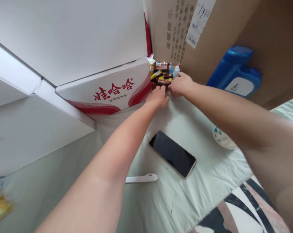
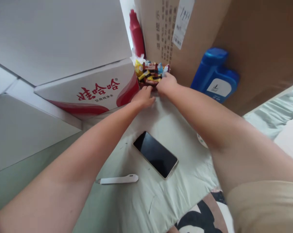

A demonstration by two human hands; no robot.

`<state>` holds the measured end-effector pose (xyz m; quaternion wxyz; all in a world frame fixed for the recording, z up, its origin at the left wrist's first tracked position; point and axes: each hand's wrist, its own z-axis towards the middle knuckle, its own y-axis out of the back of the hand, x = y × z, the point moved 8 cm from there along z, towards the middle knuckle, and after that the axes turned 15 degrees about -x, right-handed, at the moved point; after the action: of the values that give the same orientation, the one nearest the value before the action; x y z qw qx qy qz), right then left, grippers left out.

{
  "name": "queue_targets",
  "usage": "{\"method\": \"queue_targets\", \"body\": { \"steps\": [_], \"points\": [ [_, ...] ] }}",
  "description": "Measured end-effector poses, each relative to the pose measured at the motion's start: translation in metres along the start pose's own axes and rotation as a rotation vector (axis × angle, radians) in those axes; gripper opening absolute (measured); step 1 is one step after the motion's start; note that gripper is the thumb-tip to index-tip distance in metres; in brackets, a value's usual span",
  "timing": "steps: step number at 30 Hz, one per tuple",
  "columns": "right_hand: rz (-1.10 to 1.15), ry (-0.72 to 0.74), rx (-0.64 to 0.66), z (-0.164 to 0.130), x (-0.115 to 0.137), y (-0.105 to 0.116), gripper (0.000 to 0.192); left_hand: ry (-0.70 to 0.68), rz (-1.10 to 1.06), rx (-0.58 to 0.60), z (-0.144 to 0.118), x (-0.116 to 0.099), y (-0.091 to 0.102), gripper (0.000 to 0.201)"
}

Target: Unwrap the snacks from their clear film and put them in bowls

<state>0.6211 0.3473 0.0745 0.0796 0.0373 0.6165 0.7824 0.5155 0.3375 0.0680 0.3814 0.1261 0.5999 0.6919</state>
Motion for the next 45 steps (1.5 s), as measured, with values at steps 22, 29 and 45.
{"method": "queue_targets", "body": {
  "steps": [22,29,45],
  "points": [
    [1.146,-0.094,-0.049,-0.300,0.268,0.099,0.019,0.735,-1.212,-0.777,-0.389,0.101,0.161,0.033],
    [1.090,0.259,0.136,-0.327,0.446,0.102,0.016,0.908,-0.880,-1.009,-0.537,0.231,0.207,0.024],
    [0.398,0.793,-0.156,-0.096,0.827,0.092,0.045,1.080,-1.308,-0.751,-0.561,0.310,0.156,0.027]
  ]
}}
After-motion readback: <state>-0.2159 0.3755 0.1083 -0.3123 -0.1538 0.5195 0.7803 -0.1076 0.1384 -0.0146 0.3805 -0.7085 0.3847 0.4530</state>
